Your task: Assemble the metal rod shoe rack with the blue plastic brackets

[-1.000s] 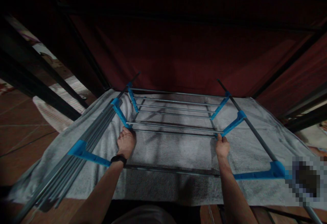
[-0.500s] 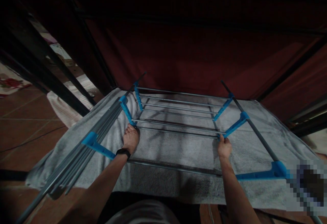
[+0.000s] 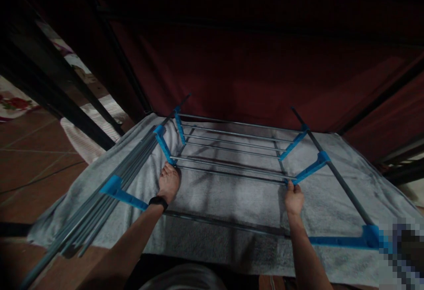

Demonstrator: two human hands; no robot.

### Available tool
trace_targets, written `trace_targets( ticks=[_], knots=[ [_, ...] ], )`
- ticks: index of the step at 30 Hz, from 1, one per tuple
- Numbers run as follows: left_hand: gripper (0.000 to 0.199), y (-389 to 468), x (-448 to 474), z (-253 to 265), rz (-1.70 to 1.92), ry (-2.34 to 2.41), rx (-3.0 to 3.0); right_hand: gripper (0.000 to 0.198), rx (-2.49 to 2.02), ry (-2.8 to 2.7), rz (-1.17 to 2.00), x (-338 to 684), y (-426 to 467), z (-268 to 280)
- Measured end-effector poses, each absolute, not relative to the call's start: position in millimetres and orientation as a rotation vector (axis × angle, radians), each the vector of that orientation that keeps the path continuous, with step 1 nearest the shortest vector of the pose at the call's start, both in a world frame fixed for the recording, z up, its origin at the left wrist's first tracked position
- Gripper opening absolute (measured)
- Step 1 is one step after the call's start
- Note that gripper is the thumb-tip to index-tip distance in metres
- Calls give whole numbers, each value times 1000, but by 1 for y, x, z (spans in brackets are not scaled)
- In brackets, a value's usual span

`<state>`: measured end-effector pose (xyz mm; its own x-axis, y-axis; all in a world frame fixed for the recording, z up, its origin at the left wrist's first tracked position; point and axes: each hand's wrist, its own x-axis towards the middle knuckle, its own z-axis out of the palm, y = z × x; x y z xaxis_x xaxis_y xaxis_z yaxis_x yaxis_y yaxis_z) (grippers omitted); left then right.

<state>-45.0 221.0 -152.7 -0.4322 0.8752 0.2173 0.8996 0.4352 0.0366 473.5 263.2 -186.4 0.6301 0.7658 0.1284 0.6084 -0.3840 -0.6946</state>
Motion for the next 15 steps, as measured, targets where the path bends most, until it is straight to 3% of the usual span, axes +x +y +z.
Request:
trace_targets(
  ticks=[15],
  knots=[
    [61,219,-52,-156,-209,-2496,-1624,50,-1897,-952,451,486,279,-181]
  ],
)
